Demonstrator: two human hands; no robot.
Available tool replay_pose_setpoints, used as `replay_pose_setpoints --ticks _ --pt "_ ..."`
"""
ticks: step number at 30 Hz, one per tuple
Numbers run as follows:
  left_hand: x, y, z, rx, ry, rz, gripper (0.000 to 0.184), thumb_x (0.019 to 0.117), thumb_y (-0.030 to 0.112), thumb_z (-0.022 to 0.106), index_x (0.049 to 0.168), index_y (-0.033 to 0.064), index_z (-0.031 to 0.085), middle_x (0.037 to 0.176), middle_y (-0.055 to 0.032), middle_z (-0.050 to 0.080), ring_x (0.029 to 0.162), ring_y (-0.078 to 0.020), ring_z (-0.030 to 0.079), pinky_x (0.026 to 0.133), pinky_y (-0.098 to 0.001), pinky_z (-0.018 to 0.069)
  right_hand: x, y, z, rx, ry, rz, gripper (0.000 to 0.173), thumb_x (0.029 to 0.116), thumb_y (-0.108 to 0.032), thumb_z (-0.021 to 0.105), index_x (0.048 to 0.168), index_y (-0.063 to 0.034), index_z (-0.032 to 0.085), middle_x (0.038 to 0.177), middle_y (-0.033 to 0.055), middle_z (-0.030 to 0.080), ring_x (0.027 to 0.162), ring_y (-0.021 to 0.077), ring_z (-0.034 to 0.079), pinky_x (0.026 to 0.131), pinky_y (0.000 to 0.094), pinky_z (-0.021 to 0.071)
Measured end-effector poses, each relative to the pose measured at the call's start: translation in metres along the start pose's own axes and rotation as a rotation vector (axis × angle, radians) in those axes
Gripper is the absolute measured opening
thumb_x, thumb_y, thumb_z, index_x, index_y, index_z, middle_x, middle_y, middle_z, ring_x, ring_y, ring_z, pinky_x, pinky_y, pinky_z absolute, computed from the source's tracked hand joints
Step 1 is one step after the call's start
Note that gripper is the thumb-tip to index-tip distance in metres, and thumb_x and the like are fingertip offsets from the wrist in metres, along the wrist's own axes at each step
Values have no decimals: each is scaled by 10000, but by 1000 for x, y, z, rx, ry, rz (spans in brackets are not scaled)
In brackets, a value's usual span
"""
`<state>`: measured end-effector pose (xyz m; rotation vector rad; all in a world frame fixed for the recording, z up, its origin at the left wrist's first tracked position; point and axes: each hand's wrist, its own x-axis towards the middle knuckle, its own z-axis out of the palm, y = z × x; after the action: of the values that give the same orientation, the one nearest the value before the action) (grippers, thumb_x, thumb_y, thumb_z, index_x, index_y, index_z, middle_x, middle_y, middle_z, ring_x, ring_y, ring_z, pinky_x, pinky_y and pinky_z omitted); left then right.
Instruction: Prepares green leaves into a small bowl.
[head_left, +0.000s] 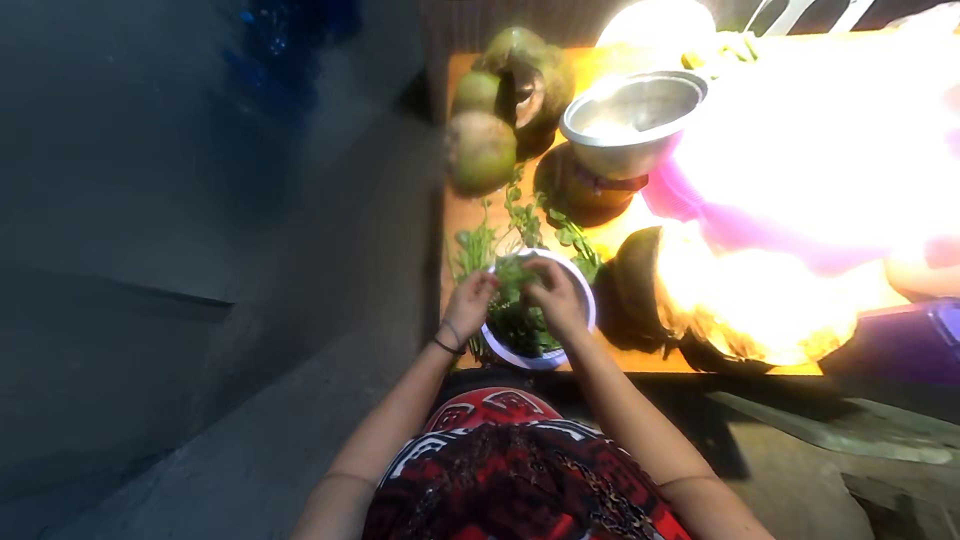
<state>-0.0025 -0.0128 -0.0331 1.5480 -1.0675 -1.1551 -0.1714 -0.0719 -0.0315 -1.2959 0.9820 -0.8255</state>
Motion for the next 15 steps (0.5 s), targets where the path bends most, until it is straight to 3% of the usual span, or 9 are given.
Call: replay_pose_setpoints --ticks 3,5,6,8,11,15 --pt "-1 -3 2 3 -5 13 206 1076 136 493 1131 -6 632 891 -63 634 762 -96 573 732 -306 503 -1 3 -3 -252 -70 -157 267 971 -11 541 1191 -5 692 1123 78 704 810 46 627 718 239 540" --pt "0 -4 1 31 -4 23 211 1078 142 490 1128 -2 635 854 -62 623 728 -101 560 703 -313 496 0 7 -7 -426 -116 -272 257 983 -92 566 1167 -23 731 1117 117 721 952 135 687 858 338 574" --pt "0 -3 1 47 -11 31 216 1078 145 489 1127 -3 638 854 -65 623 729 -105 560 704 -317 495 2 9 -8 -494 -129 -322 253 981 -120 591 1159 -23 741 1082 146 718 974 207 695 878 411 572" --pt "-1 -1 -1 59 -30 36 224 1080 155 493 1129 -5 643 896 -77 639 770 -114 580 738 -326 505 4 13 -7 -615 -127 -413 238 968 -135 615 1122 -23 757 968 169 690 861 277 682 773 468 574" --pt "0 0 -1 53 -58 13 239 1085 134 471 1144 -26 638 960 -99 648 839 -132 597 794 -346 509 5 9 -5 -735 -132 -476 214 967 -111 609 1084 -12 758 955 194 672 791 323 682 683 510 578" --pt "0 -5 3 12 -62 1 227 1079 124 471 1140 -17 638 930 -86 644 806 -122 589 758 -338 508 6 9 -4 -749 -171 -508 216 958 -128 592 1030 36 714 1024 208 688 906 356 703 752 537 582"
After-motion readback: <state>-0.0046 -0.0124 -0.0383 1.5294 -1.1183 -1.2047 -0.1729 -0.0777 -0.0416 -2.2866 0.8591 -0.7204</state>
